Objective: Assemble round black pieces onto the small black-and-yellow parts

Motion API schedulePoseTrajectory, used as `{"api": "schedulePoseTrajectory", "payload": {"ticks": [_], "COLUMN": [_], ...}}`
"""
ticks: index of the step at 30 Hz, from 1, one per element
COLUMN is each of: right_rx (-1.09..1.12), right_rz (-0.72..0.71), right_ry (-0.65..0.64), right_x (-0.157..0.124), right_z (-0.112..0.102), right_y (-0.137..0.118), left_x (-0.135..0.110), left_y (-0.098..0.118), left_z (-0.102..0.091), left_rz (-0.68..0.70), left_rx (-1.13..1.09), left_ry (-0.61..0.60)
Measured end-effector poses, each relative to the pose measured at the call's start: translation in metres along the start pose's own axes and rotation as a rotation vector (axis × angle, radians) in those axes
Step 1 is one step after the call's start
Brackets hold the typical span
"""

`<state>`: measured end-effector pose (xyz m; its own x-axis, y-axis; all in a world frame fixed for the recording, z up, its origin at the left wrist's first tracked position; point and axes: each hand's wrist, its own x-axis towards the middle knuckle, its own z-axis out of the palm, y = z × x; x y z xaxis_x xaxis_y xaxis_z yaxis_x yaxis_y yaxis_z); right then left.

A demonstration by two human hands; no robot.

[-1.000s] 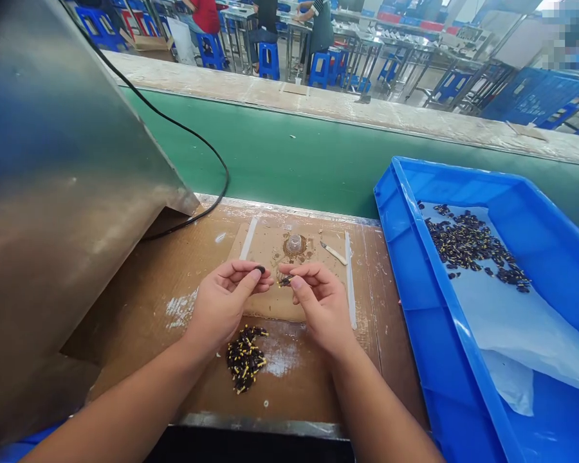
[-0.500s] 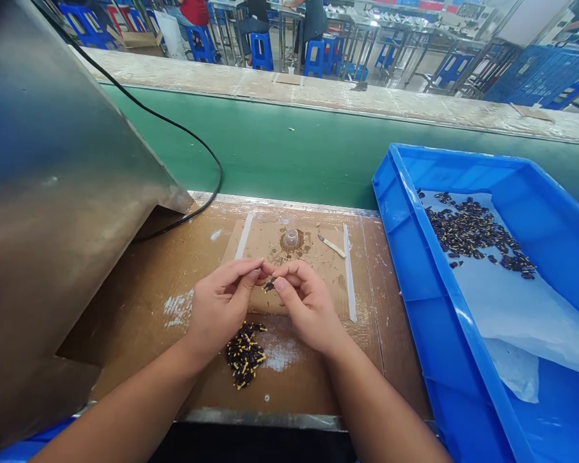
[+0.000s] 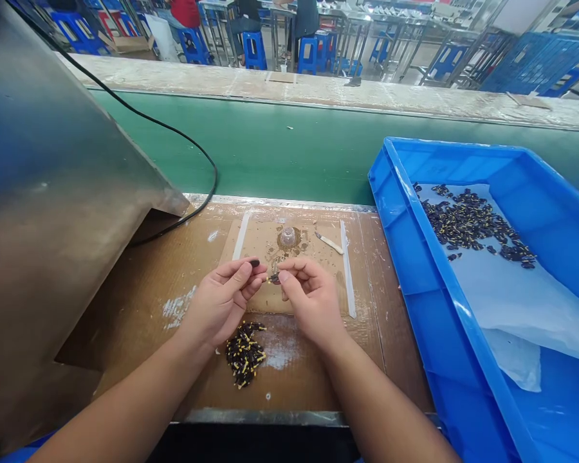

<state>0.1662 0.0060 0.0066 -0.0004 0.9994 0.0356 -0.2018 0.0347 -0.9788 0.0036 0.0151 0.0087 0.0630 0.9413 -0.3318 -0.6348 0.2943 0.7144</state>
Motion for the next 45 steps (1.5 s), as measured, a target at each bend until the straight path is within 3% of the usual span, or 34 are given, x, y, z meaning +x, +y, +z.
{"api": "schedulePoseTrajectory", "payload": {"ticks": [5, 18, 35, 39, 45], "right_rx": [-0.098, -0.367, -0.415, -0.434, -0.471], "right_rz": [-0.037, -0.279, -0.268, -0.281, -0.411], "right_ry": [0.0, 0.0, 0.012, 0.029, -0.011], "right_x": [-0.001, -0.013, -0.012, -0.013, -0.012], "right_z": [0.006, 0.009, 0.01, 0.01, 0.005], "right_y": [-0.009, -0.004, -0.004, -0.003, -0.006], "left_x": [-0.002, -0.004, -0.005, -0.005, -0.005], "left_y": [0.002, 0.002, 0.001, -0.001, -0.004], "left_z": [0.0, 0.002, 0.001, -0.001, -0.004], "left_rz": [-0.078, -0.019, 0.039, 0.101, 0.253], "left_rx": [-0.065, -0.055, 0.029, 0.091, 0.246], "left_ry": [-0.026, -0.072, -0.091, -0.071, -0.06]}}
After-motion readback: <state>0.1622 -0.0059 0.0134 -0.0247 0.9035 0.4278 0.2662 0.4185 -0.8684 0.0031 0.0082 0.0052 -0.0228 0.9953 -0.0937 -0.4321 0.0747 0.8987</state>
